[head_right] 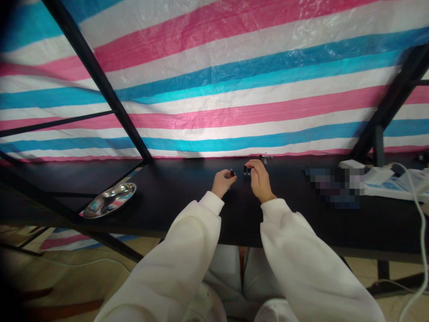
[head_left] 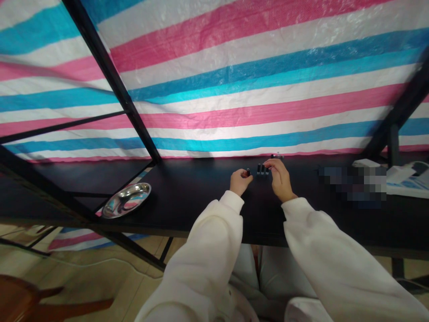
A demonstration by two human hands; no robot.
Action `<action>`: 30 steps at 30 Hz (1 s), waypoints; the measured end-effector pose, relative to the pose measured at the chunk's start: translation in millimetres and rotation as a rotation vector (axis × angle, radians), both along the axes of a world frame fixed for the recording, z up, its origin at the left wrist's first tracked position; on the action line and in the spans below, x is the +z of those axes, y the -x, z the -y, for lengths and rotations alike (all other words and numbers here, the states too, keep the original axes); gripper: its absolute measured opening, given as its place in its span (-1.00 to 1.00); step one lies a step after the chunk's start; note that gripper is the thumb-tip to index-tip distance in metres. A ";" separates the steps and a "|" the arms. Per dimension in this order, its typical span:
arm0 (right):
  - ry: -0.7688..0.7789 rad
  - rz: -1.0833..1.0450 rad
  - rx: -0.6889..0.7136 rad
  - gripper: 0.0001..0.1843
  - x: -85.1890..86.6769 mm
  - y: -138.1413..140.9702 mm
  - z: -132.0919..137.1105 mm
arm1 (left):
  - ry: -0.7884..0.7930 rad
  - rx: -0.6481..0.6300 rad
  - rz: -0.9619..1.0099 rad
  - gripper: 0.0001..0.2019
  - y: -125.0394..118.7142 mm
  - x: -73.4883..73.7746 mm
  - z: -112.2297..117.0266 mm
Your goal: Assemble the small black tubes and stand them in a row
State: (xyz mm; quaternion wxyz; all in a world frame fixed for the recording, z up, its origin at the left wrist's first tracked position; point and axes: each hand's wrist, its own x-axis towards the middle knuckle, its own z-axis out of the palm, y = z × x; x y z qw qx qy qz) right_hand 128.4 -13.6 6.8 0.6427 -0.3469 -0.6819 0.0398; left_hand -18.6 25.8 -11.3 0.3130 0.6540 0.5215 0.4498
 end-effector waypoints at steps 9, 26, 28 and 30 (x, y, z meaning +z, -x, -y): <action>-0.029 -0.181 -0.149 -0.77 -0.3 -7.0 -3.1 | -0.012 -0.003 -0.459 -0.89 8.2 -0.4 -2.3; -0.019 -0.175 -0.200 -0.76 3.0 -5.3 -1.8 | -0.011 -0.147 -0.456 -0.93 -15.9 -8.1 -62.1; -0.018 -0.173 -0.192 -0.76 3.4 -4.9 -1.4 | 0.042 -0.147 -0.415 -0.94 -18.3 -7.4 -64.1; -0.013 -0.172 -0.186 -0.76 3.5 -4.7 -1.2 | 0.091 -0.146 -0.382 -0.96 -19.7 -6.0 -65.2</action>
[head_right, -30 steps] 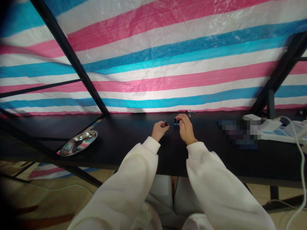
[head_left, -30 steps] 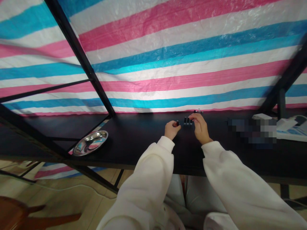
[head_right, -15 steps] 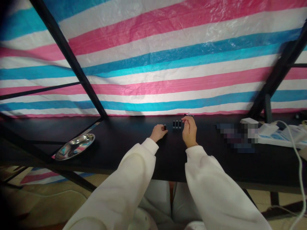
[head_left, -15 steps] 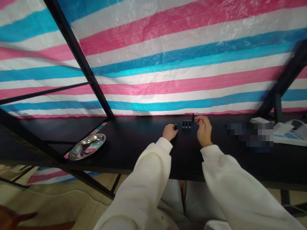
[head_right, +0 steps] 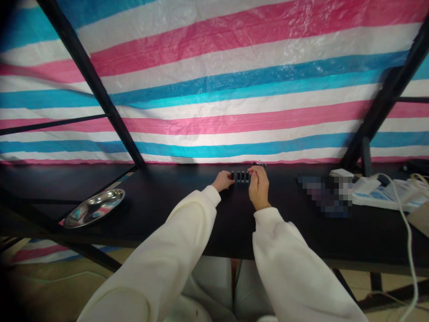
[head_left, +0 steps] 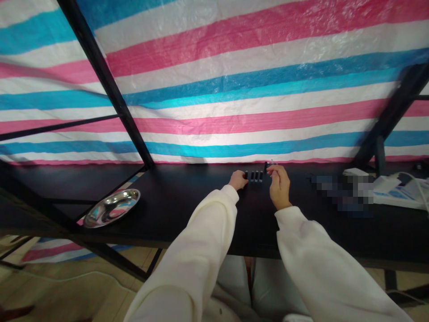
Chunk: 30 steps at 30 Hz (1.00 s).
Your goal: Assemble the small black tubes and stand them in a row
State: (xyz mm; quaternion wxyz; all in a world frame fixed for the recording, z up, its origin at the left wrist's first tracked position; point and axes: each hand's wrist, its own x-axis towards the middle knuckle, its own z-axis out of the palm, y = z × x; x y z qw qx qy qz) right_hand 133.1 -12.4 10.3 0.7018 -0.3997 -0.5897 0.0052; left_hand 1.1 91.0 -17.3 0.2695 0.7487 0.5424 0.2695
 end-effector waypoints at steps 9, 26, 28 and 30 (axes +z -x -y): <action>0.010 0.003 0.000 -0.77 -1.0 -0.5 -1.3 | 0.062 -0.009 0.034 -0.96 -2.3 4.9 0.9; 0.014 0.010 -0.001 -0.78 -0.4 -0.2 -0.9 | 0.096 0.042 -0.065 -0.80 5.3 13.1 7.0; 0.015 0.010 -0.004 -0.77 -0.8 -0.5 -1.4 | 0.073 0.084 -0.087 -0.79 9.2 12.3 12.2; 0.015 0.011 -0.010 -0.77 -1.4 -0.9 -2.1 | 0.049 0.138 -0.106 -0.77 13.3 9.9 19.8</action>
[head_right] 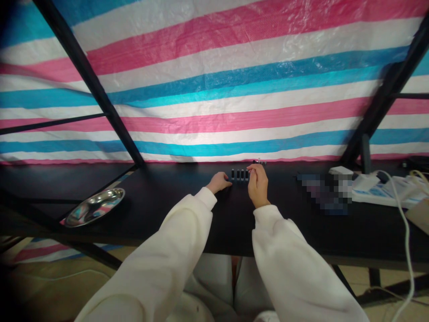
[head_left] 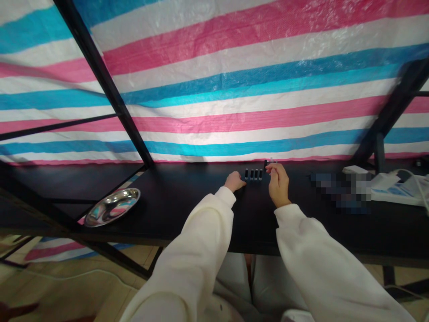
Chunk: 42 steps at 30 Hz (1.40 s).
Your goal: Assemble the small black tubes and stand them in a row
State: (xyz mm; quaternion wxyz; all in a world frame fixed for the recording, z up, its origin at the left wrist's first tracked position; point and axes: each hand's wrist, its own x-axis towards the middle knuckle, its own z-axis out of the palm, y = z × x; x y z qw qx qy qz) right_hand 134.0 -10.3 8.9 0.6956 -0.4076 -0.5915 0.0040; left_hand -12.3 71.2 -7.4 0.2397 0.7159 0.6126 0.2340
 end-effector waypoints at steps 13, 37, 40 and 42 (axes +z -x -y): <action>0.029 -0.006 -0.034 -0.78 -5.5 -3.7 -2.4 | -0.330 0.100 0.161 -0.88 7.6 -0.2 54.0; 0.102 -0.142 -0.108 -0.74 4.4 -2.7 7.7 | -0.344 0.114 0.507 -0.85 5.6 -3.1 54.0; 0.150 -0.282 -0.191 -0.75 6.8 -16.8 -1.8 | -0.334 0.115 0.525 -0.85 5.3 -1.3 55.7; 0.295 -0.311 -0.226 -0.76 8.1 -33.9 -13.7 | -0.332 0.111 0.532 -0.85 5.5 0.9 58.0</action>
